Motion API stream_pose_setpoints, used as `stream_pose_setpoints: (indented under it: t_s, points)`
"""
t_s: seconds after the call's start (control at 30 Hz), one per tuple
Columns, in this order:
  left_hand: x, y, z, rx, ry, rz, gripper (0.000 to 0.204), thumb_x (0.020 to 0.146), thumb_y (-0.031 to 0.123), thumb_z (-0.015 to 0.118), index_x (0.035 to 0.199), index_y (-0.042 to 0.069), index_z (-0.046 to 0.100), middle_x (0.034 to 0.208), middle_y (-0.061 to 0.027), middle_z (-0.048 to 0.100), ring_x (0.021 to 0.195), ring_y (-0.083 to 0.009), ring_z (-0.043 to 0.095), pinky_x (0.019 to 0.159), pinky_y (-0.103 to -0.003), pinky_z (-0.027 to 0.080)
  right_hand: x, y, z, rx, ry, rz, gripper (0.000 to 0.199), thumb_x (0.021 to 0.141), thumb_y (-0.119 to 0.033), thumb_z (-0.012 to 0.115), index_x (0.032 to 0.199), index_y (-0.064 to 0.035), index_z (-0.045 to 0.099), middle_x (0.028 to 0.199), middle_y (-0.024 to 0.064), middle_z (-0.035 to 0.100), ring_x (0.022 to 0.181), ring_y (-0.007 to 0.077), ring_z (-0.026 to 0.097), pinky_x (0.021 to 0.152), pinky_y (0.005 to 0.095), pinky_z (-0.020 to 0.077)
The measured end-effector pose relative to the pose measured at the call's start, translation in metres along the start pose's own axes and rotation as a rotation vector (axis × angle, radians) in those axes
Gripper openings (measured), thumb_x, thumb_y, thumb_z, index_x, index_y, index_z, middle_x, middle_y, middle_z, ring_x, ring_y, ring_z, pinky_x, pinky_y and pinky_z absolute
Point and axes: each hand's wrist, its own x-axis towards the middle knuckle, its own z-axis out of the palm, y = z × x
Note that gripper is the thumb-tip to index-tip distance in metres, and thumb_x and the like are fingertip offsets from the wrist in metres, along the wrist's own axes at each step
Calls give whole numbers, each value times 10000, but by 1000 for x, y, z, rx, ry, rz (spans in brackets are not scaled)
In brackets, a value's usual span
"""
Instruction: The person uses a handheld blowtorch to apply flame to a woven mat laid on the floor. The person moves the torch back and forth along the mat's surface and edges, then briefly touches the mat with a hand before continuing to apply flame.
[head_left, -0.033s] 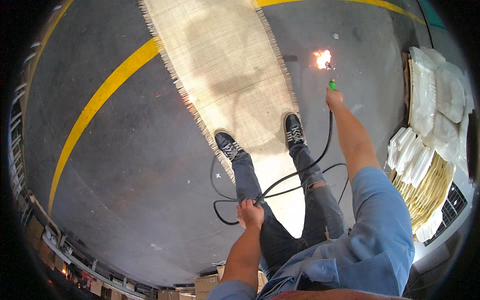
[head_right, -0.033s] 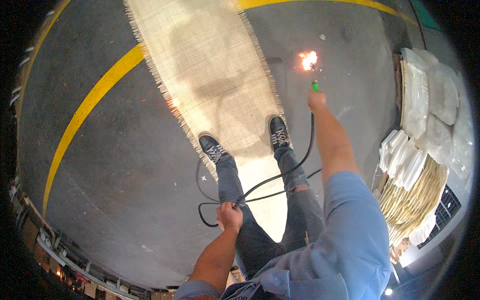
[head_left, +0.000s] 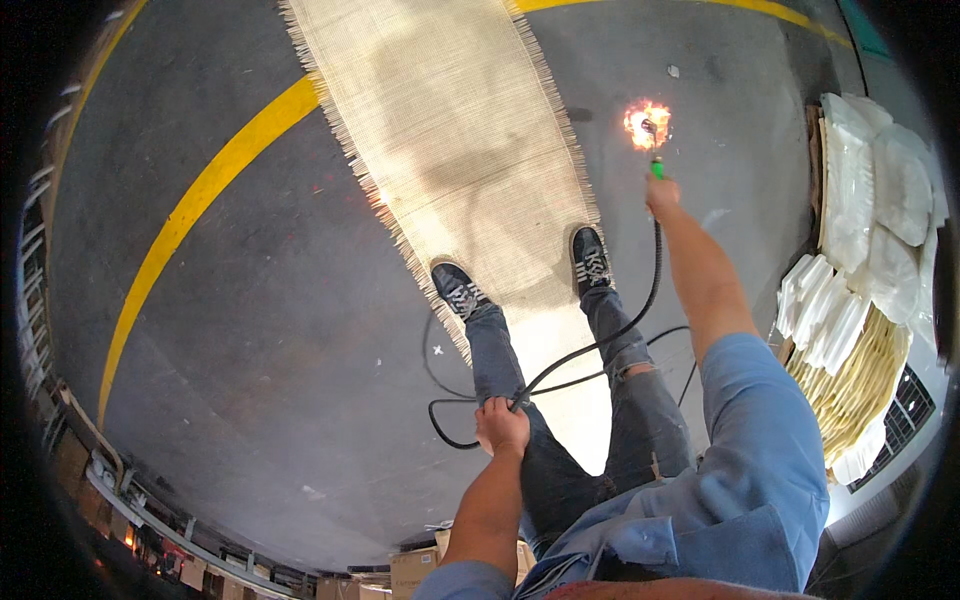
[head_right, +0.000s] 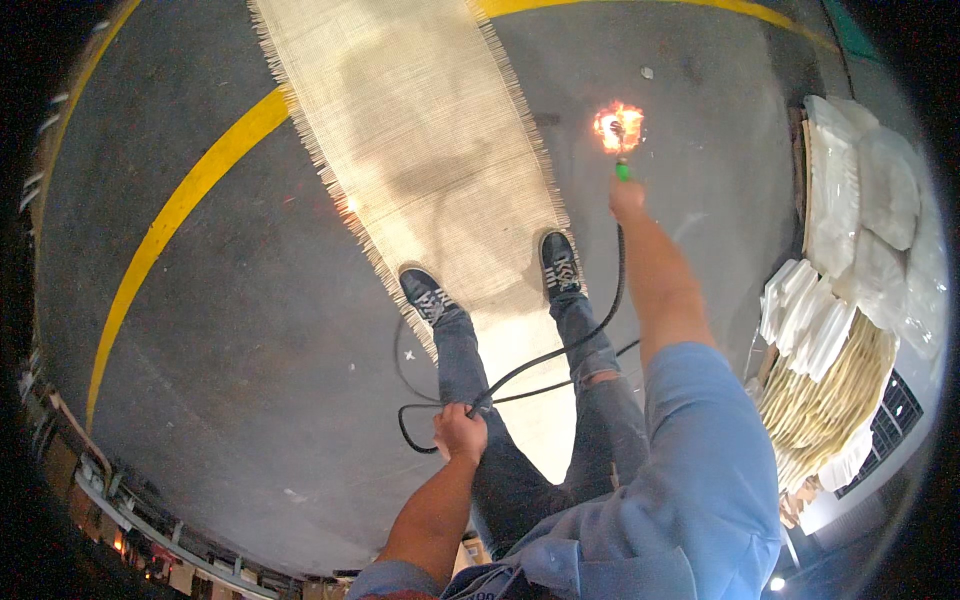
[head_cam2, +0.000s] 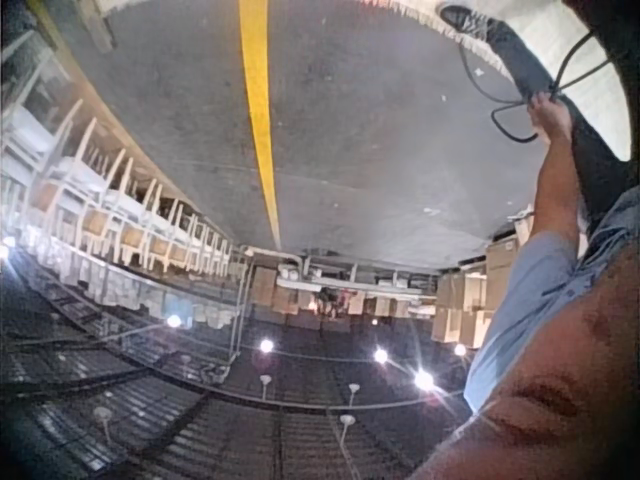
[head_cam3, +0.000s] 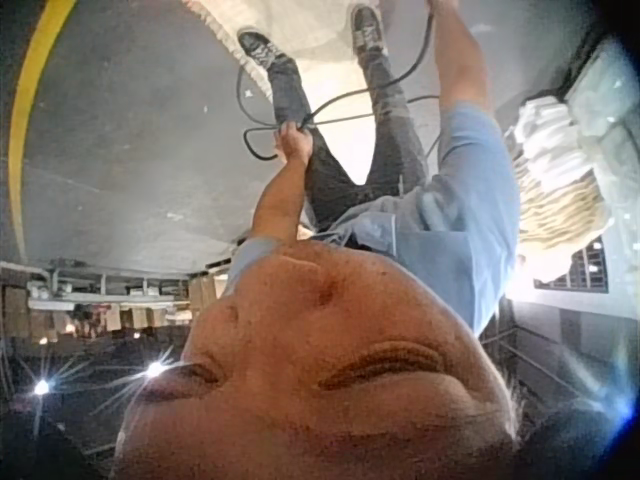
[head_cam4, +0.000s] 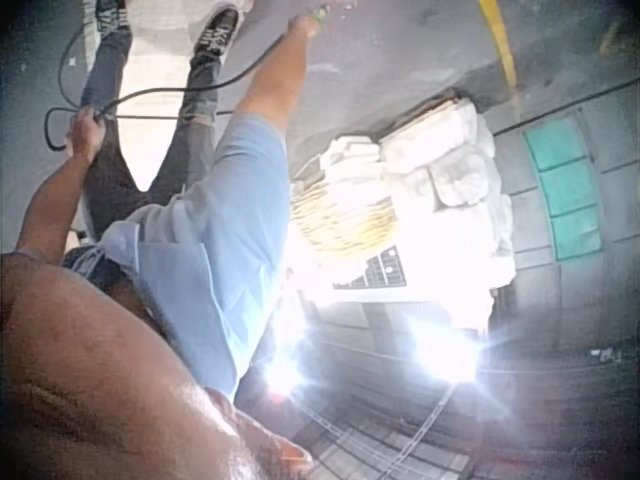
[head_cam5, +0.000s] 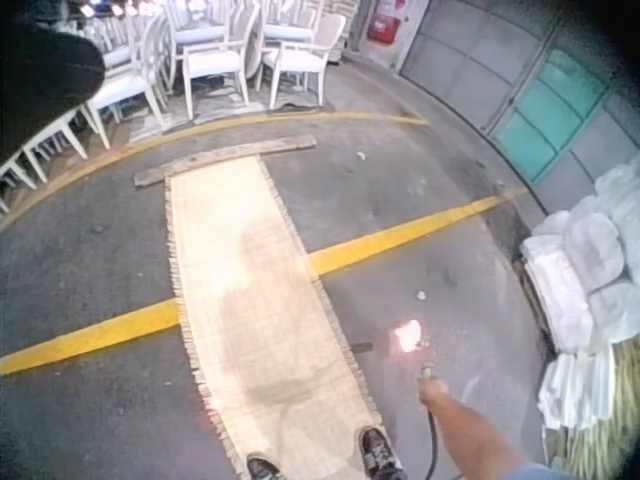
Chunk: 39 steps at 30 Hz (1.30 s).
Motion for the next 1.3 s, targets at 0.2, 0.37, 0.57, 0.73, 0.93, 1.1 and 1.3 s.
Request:
stream_pose_setpoints:
  t_s: [0.2,0.37,0.57,0.73,0.93,1.1,1.3]
  points:
    - [11,3,7,20,-40,-8,192,818,254,625,982,163,662,1164,8,603,1153,-262,512,893,-431,488,-82,-36,133,-166,-289,-314,566,895,-462,595,1205,12,576,1082,258,653,1020,411,625,876,484,480]
    - [13,15,11,-7,-29,7,190,793,246,645,965,167,662,1151,3,608,1151,-262,511,888,-432,489,-196,-76,218,-284,-642,-495,498,918,-458,552,1123,-7,598,1063,258,647,983,400,630,860,486,489]
    - [14,4,23,-40,33,23,205,766,251,660,955,172,669,1154,-4,608,1149,-275,510,869,-440,496,-327,-132,239,-182,-1027,-724,444,890,-415,605,1093,-21,624,1015,239,669,964,397,652,817,469,513]
    - [8,1,18,-15,-20,-34,207,776,245,646,963,160,670,1166,-16,603,1146,-286,509,861,-449,501,-311,-133,230,-256,-998,-557,411,910,-394,583,1107,-36,622,1037,232,662,991,389,637,849,462,503]
    - [16,22,13,-34,-68,62,211,801,243,626,977,136,665,1182,-29,593,1151,-291,503,889,-461,489,-124,-62,166,-320,-424,-372,556,914,-452,570,1157,48,582,1070,265,651,983,408,635,836,491,497]
    - [16,19,12,-44,-58,39,219,804,252,627,991,146,670,1172,-24,590,1147,-289,503,896,-455,485,-25,-9,53,-34,-93,-88,409,885,-434,630,906,-26,610,606,61,546,484,188,548,423,380,439]
    - [13,5,-2,-22,-15,-2,221,798,255,641,995,159,671,1166,-10,591,1139,-277,507,898,-444,484,11,15,-1,84,51,121,551,938,-513,492,938,23,620,664,163,638,548,302,637,556,435,509]
